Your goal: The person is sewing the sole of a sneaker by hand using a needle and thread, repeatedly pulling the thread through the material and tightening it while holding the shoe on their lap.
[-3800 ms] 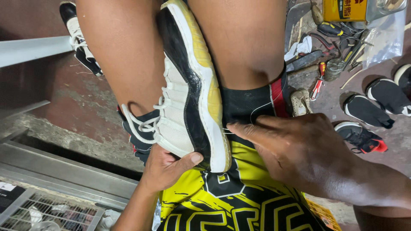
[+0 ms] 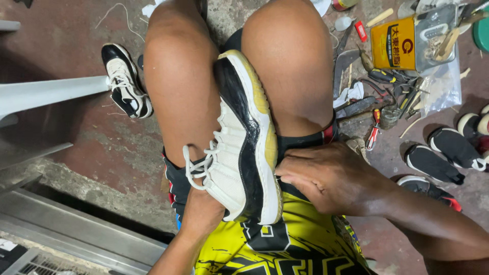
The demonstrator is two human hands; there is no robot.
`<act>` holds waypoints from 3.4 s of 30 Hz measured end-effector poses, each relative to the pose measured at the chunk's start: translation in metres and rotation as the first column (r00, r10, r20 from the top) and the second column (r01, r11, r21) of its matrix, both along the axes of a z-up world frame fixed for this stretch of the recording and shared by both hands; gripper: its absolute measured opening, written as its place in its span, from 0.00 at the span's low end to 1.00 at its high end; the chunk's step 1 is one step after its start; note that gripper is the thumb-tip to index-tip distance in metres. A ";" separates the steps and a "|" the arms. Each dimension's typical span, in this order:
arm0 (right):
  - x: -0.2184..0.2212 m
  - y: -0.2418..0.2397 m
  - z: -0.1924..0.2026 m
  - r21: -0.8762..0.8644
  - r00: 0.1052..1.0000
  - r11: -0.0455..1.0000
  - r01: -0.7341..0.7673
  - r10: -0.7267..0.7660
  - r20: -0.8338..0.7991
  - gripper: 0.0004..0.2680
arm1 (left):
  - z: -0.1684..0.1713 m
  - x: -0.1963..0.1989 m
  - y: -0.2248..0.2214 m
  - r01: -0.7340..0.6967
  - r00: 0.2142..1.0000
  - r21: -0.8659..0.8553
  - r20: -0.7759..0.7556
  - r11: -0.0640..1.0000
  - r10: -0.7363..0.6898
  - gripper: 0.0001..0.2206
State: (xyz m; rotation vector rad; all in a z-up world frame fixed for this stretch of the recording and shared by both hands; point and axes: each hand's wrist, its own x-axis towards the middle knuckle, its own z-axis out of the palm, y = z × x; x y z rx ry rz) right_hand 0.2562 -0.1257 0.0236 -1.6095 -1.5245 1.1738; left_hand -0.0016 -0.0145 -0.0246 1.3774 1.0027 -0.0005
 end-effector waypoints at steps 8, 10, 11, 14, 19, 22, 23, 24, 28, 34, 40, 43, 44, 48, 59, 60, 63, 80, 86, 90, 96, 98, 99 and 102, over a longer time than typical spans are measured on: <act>-0.002 0.003 0.003 0.043 1.000 0.999 0.002 -0.003 0.029 0.05 | -0.014 -0.016 0.001 0.236 0.971 0.122 0.009 0.964 -0.239 0.18; -0.002 0.003 0.004 0.025 0.999 1.000 -0.006 0.004 0.045 0.06 | -0.017 -0.023 0.000 0.241 0.970 0.083 -0.002 0.967 -0.242 0.17; -0.002 0.003 0.004 0.000 0.999 1.000 -0.019 0.019 0.051 0.06 | -0.018 -0.027 -0.001 0.209 0.977 0.047 0.018 0.977 -0.211 0.17; -0.002 0.003 0.005 -0.034 0.997 0.998 -0.043 0.046 0.066 0.06 | -0.024 -0.037 -0.004 0.227 0.965 0.097 0.111 0.969 -0.237 0.16; -0.003 0.004 0.008 -0.056 0.995 0.997 -0.051 0.055 0.078 0.06 | -0.028 -0.042 -0.003 0.311 0.938 0.208 0.092 0.927 -0.335 0.17; -0.004 0.007 0.008 -0.034 0.990 0.997 -0.072 0.076 0.123 0.07 | -0.029 -0.038 -0.001 0.379 0.912 0.280 0.048 0.882 -0.408 0.17; -0.005 0.007 0.007 -0.031 0.987 0.996 -0.079 0.082 0.137 0.06 | -0.030 -0.037 0.001 0.467 0.858 0.425 -0.006 0.775 -0.514 0.18; -0.006 0.007 0.006 -0.029 0.985 0.996 -0.085 0.089 0.151 0.06 | -0.030 -0.037 0.001 0.538 0.794 0.552 -0.077 0.637 -0.603 0.19; -0.011 0.002 0.001 -0.069 0.983 0.995 -0.066 0.077 0.168 0.04 | -0.026 -0.026 0.005 0.533 0.828 0.483 -0.132 0.695 -0.544 0.21; -0.018 -0.003 0.005 -0.031 0.957 0.998 -0.055 0.061 0.284 0.05 | 0.003 -0.007 0.012 0.195 0.973 -0.085 -0.109 0.977 -0.204 0.22; -0.020 -0.001 0.012 -0.020 0.925 1.000 -0.001 0.008 0.379 0.05 | 0.009 -0.004 0.019 0.174 0.985 -0.095 0.022 0.980 -0.173 0.19; -0.013 0.002 0.005 -0.060 0.937 0.998 -0.016 0.036 0.348 0.09 | 0.010 -0.006 0.018 0.157 0.988 -0.136 0.020 0.978 -0.156 0.19; -0.009 0.001 0.003 -0.076 0.941 0.997 -0.025 0.049 0.334 0.09 | 0.011 -0.006 0.018 0.172 0.985 -0.125 0.021 0.977 -0.171 0.19; -0.004 0.001 -0.003 -0.093 0.909 0.996 0.017 0.023 0.415 0.15 | 0.012 -0.002 0.020 0.188 0.981 -0.079 0.061 0.979 -0.184 0.18; 0.003 -0.016 -0.017 -0.300 0.826 0.945 0.126 0.068 0.559 0.25 | 0.010 -0.008 0.013 0.089 0.993 -0.160 0.088 0.983 -0.075 0.15; 0.006 -0.023 -0.018 -0.071 0.849 0.981 0.179 -0.117 0.516 0.26 | 0.009 -0.010 0.012 0.085 0.995 -0.152 0.066 0.985 -0.075 0.14; 0.019 -0.035 -0.027 -0.142 0.813 0.969 0.204 -0.087 0.575 0.24 | 0.009 -0.023 0.006 0.018 0.996 -0.190 0.086 0.982 -0.002 0.13; 0.014 -0.044 -0.004 0.015 0.866 0.954 0.300 -0.279 0.414 0.20 | 0.097 0.093 0.002 0.438 0.805 0.800 -0.147 0.411 -0.574 0.13; 0.009 -0.049 -0.011 -0.040 0.881 0.945 0.325 -0.288 0.375 0.21 | 0.092 0.105 0.004 0.475 0.775 0.801 -0.186 0.364 -0.603 0.09; 0.005 -0.047 -0.016 0.007 0.914 0.958 0.287 -0.276 0.297 0.19 | 0.089 0.100 0.006 0.448 0.790 0.780 -0.117 0.436 -0.602 0.08; 0.012 -0.053 -0.018 -0.031 0.941 0.959 0.282 -0.271 0.204 0.21 | 0.090 0.101 0.002 0.468 0.800 0.789 -0.187 0.398 -0.570 0.14; 0.011 -0.054 -0.017 -0.020 0.938 0.960 0.281 -0.270 0.216 0.21 | 0.088 0.106 -0.006 0.483 0.800 0.808 -0.249 0.338 -0.546 0.13; 0.011 -0.055 -0.016 -0.015 0.936 0.959 0.282 -0.271 0.222 0.21 | 0.089 0.105 -0.005 0.501 0.792 0.786 -0.247 0.363 -0.558 0.14; 0.011 -0.054 -0.015 -0.026 0.925 0.952 0.305 -0.290 0.247 0.21 | 0.090 0.104 -0.001 0.517 0.784 0.756 -0.230 0.401 -0.577 0.14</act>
